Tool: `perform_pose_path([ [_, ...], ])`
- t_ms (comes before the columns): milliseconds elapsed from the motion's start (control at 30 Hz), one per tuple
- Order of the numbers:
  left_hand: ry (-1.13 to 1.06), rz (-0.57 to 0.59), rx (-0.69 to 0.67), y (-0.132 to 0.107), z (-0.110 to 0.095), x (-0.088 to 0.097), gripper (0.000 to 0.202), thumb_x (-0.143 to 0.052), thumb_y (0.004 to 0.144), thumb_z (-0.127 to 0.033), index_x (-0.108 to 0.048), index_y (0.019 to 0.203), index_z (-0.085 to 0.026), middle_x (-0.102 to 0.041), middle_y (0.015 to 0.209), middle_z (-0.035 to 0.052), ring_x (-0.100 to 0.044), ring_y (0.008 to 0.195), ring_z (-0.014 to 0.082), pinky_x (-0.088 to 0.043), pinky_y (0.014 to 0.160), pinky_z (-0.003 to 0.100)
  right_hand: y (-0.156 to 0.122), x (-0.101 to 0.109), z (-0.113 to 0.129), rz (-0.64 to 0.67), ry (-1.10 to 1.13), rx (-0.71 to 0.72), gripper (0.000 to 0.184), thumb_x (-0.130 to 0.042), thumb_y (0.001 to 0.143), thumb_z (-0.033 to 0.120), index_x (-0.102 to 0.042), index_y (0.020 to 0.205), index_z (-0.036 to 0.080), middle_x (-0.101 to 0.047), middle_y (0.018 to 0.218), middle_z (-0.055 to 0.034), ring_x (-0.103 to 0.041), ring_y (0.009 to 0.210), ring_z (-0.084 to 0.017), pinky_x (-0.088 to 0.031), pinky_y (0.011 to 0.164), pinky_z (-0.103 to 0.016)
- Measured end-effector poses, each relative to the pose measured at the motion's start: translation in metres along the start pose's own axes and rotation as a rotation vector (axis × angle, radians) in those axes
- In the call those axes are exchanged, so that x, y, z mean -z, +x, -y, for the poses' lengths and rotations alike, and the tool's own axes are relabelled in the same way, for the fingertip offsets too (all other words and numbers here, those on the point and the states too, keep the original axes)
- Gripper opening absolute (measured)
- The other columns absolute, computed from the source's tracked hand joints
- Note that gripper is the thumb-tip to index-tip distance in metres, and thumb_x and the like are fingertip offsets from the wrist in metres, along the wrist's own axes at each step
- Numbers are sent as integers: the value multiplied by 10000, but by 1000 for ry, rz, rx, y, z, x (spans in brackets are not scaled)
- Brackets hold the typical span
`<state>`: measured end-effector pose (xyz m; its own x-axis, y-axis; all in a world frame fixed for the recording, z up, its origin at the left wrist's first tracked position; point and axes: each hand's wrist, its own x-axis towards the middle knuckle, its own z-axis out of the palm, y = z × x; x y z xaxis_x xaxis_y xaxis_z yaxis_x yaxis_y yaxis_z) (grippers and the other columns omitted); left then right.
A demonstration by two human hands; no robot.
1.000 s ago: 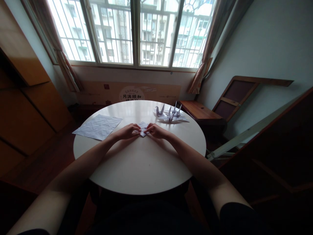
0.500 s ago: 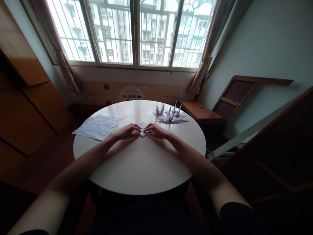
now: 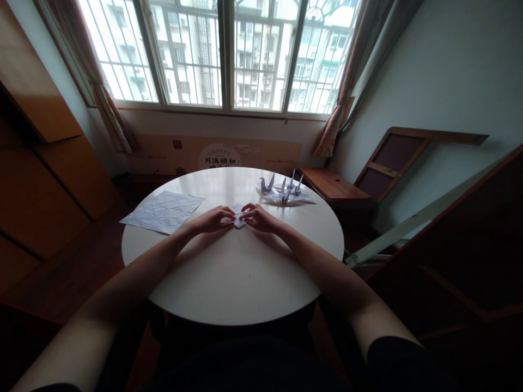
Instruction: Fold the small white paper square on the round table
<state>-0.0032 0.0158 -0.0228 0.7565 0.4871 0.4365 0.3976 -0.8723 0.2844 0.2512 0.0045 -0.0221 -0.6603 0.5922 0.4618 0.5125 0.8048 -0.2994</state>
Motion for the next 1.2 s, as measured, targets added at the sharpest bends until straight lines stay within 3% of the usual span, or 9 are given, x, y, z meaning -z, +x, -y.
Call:
perform_pose_path([
  [300,18,4,51,1,-2,3,301,-595,926,-425,-767,1025,-199,-726,1058,110,-692,959,226,-536,860,316,1,8,1,150,-34,-58,300,-658,870,224,-751,1153,188,-685,1221,-151,-639,1114,-288,-459,1020,-448],
  [867,209,38,365,1,-10,22,342,-530,913,-437,-784,792,-244,-745,1005,40,-684,829,199,-500,746,276,1,9,0,152,-17,-67,301,-680,853,241,-752,1142,201,-683,1231,-142,-627,1140,-288,-461,1018,-441],
  [1200,230,57,495,4,-20,28,312,-548,897,-396,-751,743,-215,-749,1005,47,-685,823,213,-491,730,283,2,10,1,181,-34,-74,327,-658,866,257,-740,1173,184,-673,1252,-144,-617,1153,-292,-448,1033,-439],
])
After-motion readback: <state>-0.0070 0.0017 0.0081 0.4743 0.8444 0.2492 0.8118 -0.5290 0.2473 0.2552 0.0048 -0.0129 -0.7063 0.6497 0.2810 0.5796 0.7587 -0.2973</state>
